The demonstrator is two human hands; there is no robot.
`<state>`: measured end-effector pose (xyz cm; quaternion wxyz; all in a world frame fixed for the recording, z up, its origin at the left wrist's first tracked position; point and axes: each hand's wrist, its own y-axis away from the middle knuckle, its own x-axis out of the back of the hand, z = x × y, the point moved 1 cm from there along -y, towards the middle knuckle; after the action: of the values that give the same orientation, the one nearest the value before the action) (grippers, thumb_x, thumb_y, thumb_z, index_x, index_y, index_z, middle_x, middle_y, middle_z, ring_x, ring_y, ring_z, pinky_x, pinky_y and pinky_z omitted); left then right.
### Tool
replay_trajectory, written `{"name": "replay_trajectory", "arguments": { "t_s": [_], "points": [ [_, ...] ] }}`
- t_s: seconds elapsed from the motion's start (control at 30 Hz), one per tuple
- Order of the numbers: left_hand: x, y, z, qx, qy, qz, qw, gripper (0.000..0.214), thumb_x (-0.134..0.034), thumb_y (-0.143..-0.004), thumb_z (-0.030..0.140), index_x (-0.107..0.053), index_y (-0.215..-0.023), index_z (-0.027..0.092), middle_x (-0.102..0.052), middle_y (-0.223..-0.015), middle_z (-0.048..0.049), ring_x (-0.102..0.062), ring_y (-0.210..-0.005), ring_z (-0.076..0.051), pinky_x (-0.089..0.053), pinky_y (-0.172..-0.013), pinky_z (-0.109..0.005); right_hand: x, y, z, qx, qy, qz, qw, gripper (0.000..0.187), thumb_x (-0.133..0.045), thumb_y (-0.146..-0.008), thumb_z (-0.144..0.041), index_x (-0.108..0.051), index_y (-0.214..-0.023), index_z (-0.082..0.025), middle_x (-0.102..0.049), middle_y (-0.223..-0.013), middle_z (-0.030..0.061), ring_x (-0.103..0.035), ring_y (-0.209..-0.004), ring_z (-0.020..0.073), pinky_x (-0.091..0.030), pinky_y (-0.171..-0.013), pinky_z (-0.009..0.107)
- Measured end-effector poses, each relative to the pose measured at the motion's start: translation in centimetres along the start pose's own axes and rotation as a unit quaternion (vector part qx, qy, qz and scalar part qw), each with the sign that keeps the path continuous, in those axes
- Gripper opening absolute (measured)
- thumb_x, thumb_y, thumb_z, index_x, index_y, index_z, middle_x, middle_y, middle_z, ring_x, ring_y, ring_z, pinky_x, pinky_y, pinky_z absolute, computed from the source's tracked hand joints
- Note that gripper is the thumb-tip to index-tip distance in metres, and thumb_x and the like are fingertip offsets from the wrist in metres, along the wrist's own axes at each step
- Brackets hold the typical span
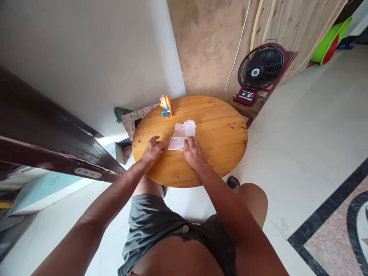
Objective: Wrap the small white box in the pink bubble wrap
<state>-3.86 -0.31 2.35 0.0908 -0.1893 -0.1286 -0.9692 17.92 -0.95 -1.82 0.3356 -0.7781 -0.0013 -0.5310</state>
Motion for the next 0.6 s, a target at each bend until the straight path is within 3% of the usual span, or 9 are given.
{"name": "replay_trajectory", "arguments": {
  "t_s": [0.1, 0.2, 0.37, 0.6],
  "points": [
    [-0.6, 2.4, -0.2, 0.022, 0.036, -0.051, 0.998, 0.078, -0.075, -0.085, 0.039, -0.04, -0.148, 0.011, -0.068, -0.08, -0.0037, -0.067, -0.067, -0.016, -0.057, -0.061, -0.026, -0.2, 0.0, 0.2, 0.002, 0.0, 0.015, 1.0, 0.04, -0.046, -0.101, -0.023, -0.064, -0.132, -0.004, -0.06, -0.138, 0.0247, -0.05, -0.135, 0.0356, -0.044, -0.114, 0.049],
    [-1.6, 3.1, 0.5, 0.068, 0.05, -0.073, 0.994, 0.084, -0.076, -0.086, 0.04, -0.033, -0.153, 0.012, -0.065, -0.07, 0.0008, -0.065, -0.055, -0.014, -0.057, -0.057, -0.026, -0.2, -0.1, 0.2, 0.005, -0.007, 0.02, 1.0, 0.039, -0.048, -0.1, -0.023, -0.064, -0.132, -0.007, -0.06, -0.137, 0.0236, -0.05, -0.134, 0.0351, -0.045, -0.113, 0.049],
    [-2.5, 2.4, 1.1, 0.078, 0.073, -0.081, 0.991, 0.083, -0.081, -0.083, 0.036, -0.037, -0.151, 0.015, -0.067, -0.072, 0.0016, -0.063, -0.051, -0.012, -0.057, -0.056, -0.025, -0.1, -0.1, 0.1, 0.005, -0.009, 0.024, 1.0, 0.039, -0.05, -0.099, -0.024, -0.063, -0.133, -0.008, -0.06, -0.137, 0.0231, -0.049, -0.134, 0.0341, -0.045, -0.113, 0.046],
    [-3.4, 0.9, 1.3, 0.079, 0.117, -0.11, 0.984, 0.077, -0.094, -0.068, 0.033, -0.054, -0.13, 0.013, -0.071, -0.081, -0.0004, -0.065, -0.056, -0.009, -0.058, -0.059, -0.024, -0.1, -0.1, 0.1, 0.003, -0.016, 0.024, 1.0, 0.039, -0.051, -0.099, -0.023, -0.063, -0.133, -0.009, -0.061, -0.135, 0.023, -0.051, -0.132, 0.0337, -0.046, -0.112, 0.047]
  ]
}}
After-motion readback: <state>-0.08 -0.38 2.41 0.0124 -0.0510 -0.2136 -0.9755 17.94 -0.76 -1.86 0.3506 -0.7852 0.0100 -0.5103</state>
